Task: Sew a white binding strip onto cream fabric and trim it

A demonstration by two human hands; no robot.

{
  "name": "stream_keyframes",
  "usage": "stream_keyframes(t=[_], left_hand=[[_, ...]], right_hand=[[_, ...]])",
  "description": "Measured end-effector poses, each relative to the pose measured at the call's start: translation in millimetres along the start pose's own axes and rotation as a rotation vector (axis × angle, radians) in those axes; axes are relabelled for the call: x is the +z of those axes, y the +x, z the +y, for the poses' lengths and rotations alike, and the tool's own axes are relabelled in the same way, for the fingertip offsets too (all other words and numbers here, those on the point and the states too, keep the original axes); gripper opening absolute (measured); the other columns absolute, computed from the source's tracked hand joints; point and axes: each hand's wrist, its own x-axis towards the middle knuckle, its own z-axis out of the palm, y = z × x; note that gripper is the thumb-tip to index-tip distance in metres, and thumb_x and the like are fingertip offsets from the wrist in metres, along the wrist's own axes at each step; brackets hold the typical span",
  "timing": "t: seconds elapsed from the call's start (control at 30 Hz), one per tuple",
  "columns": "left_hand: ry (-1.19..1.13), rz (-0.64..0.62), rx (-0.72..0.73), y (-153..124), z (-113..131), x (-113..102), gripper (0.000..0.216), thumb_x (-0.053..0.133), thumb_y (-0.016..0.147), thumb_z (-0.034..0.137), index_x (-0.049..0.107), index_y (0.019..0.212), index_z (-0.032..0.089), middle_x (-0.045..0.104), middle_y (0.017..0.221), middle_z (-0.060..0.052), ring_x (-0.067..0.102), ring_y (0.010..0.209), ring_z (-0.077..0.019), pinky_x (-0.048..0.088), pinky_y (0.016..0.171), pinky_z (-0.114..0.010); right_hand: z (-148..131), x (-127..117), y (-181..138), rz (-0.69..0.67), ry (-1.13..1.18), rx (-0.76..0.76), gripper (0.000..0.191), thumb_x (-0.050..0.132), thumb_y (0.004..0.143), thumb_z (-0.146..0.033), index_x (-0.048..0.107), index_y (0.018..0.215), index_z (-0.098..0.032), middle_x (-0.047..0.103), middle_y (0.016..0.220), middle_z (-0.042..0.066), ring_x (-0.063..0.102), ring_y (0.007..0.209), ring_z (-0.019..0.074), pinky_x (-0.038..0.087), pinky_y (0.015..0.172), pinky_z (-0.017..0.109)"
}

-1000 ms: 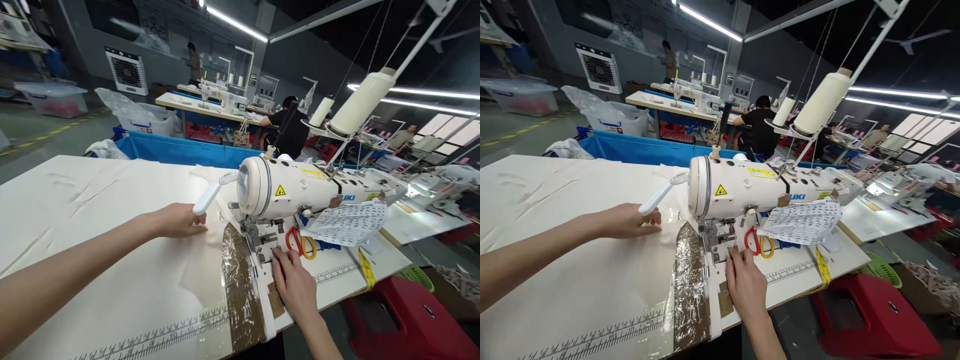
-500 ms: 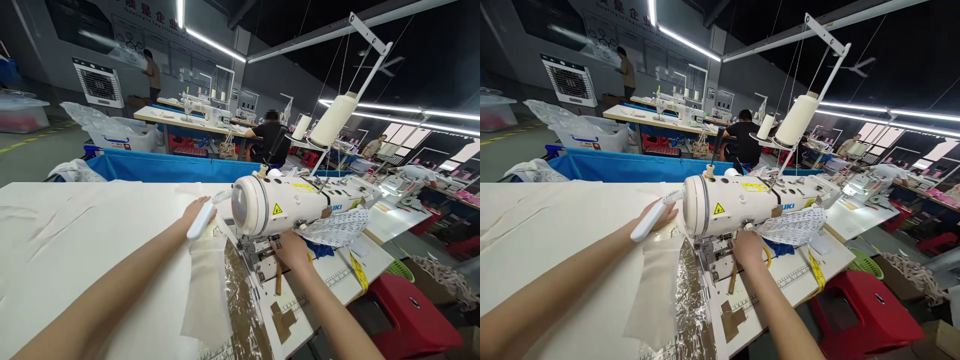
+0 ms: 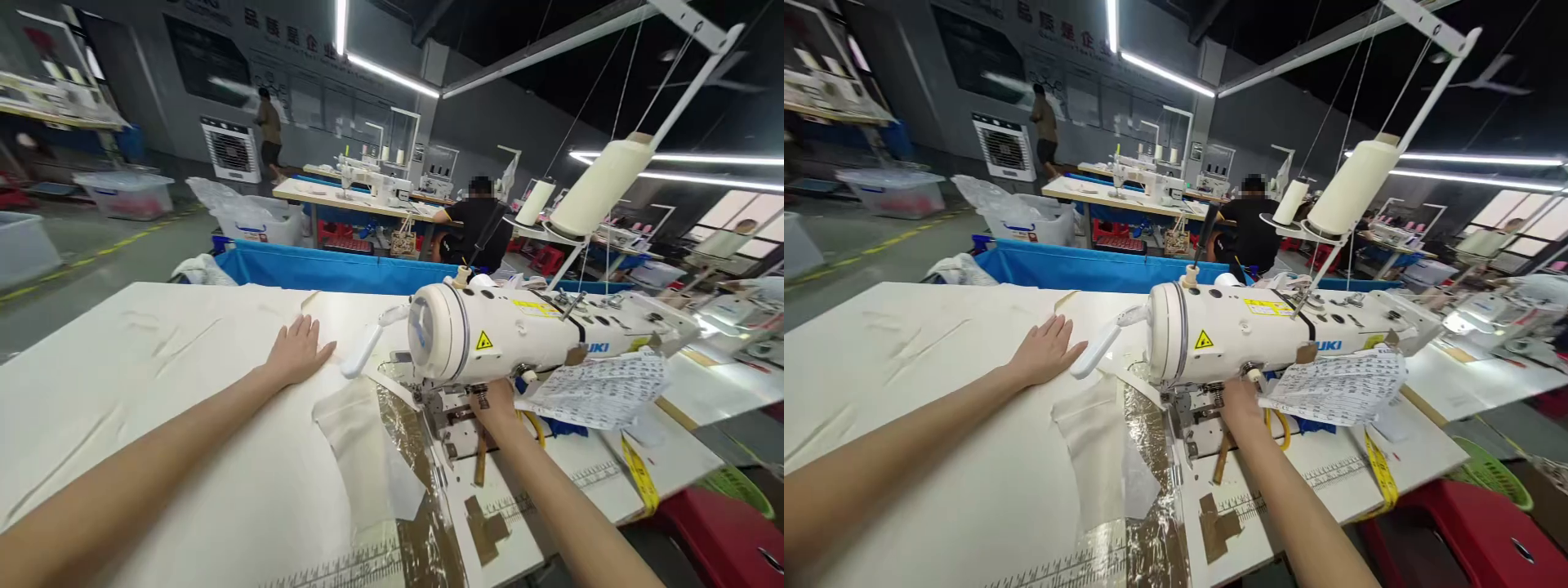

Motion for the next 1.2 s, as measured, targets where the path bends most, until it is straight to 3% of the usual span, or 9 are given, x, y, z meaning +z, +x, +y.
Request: stream_keyframes(t=[0.07, 0.13, 0.27, 0.4, 0.5, 0.67, 0.87, 1.07, 1.2], left_hand=[[0.032, -0.031, -0.035, -35.6, -9.0, -6.2, 0.078, 0.03, 0.095, 0.055, 0.036, 0.148, -0.001, 0.029, 0.157, -0.025, 0.022, 0.148, -0.038, 0.027, 0.113, -0.056], [0.062, -0.069, -0.058, -71.7, -12.7, -11.7, 0.08, 0.031, 0.094, 0.058, 0.033, 0.15, 0.0, 0.025, 0.158, -0.024, 0.019, 0.149, -0.0379, 0.025, 0.114, -0.056], [0.123, -0.173, -0.054, -131.3, -7.6, -21.0, 0.076, 0.03, 0.097, 0.055, 0.027, 0.154, 0.005, 0.017, 0.161, -0.023, 0.012, 0.15, -0.0378, 0.022, 0.116, -0.057], [0.144, -0.216, -0.046, -162.1, 0.6, -31.6, 0.069, 0.03, 0.099, 0.052, 0.029, 0.154, 0.009, 0.019, 0.161, -0.022, 0.013, 0.15, -0.0378, 0.027, 0.114, -0.056], [0.14, -0.222, -0.06, -168.8, 4.4, -38.6, 0.065, 0.03, 0.101, 0.049, 0.032, 0.153, 0.011, 0.022, 0.16, -0.023, 0.016, 0.149, -0.0389, 0.03, 0.112, -0.056], [0.138, -0.184, -0.064, -165.6, 6.5, -40.4, 0.061, 0.032, 0.101, 0.045, 0.037, 0.151, 0.009, 0.029, 0.156, -0.026, 0.021, 0.148, -0.0413, 0.034, 0.108, -0.058], [0.148, -0.107, -0.089, -166.6, 6.2, -31.5, 0.058, 0.035, 0.101, 0.043, 0.039, 0.15, 0.011, 0.03, 0.156, -0.026, 0.021, 0.148, -0.0411, 0.031, 0.109, -0.061], [0.144, -0.094, -0.089, -168.8, 8.8, -32.1, 0.058, 0.037, 0.101, 0.042, 0.039, 0.15, 0.011, 0.029, 0.156, -0.027, 0.022, 0.147, -0.0419, 0.031, 0.109, -0.062], [0.151, -0.098, -0.092, -170.1, 10.2, -36.4, 0.059, 0.035, 0.102, 0.042, 0.038, 0.151, 0.011, 0.028, 0.156, -0.027, 0.02, 0.147, -0.0417, 0.031, 0.11, -0.062]], right_hand=[[-3.6, -7.5, -16.3, 0.004, 0.042, 0.002, 0.014, 0.059, 0.098, -0.022, 0.065, 0.104, -0.012, 0.068, 0.105, 0.011, 0.067, 0.092, 0.0216, 0.055, 0.081, 0.039], [-11.9, -15.2, -41.8, 0.002, 0.104, -0.032, 0.017, 0.048, 0.099, -0.012, 0.064, 0.096, -0.009, 0.069, 0.094, 0.015, 0.069, 0.083, 0.0242, 0.054, 0.072, 0.038], [-41.5, -25.9, -90.8, -0.029, 0.332, -0.257, 0.019, 0.039, 0.103, -0.02, 0.054, 0.092, -0.019, 0.065, 0.08, 0.003, 0.065, 0.069, 0.0168, 0.05, 0.062, 0.028], [-79.1, -23.9, -86.9, 0.025, 0.527, -0.408, 0.02, 0.034, 0.102, -0.019, 0.05, 0.089, -0.021, 0.063, 0.085, 0.003, 0.061, 0.077, 0.0184, 0.048, 0.067, 0.029], [-103.5, -17.7, -61.0, 0.035, 0.532, -0.459, 0.015, 0.04, 0.1, -0.017, 0.053, 0.092, -0.021, 0.065, 0.094, 0.005, 0.06, 0.09, 0.0204, 0.046, 0.073, 0.029], [-124.3, -11.4, -37.0, 0.032, 0.462, -0.452, 0.019, 0.044, 0.098, -0.014, 0.054, 0.083, -0.02, 0.066, 0.088, 0.007, 0.058, 0.085, 0.0226, 0.041, 0.07, 0.03], [-129.5, -11.2, -35.4, 0.025, 0.383, -0.47, 0.021, 0.044, 0.099, -0.017, 0.052, 0.08, -0.021, 0.066, 0.084, 0.005, 0.059, 0.084, 0.0218, 0.039, 0.071, 0.029], [-128.1, -16.8, -33.6, -0.002, 0.336, -0.484, 0.027, 0.045, 0.096, -0.013, 0.043, 0.072, -0.023, 0.058, 0.065, -0.003, 0.057, 0.058, 0.0147, 0.032, 0.051, 0.024], [-128.1, -20.2, -35.6, 0.046, 0.278, -0.52, 0.025, 0.046, 0.097, -0.012, 0.045, 0.074, -0.023, 0.06, 0.073, 0.0, 0.06, 0.068, 0.0171, 0.038, 0.058, 0.025]])
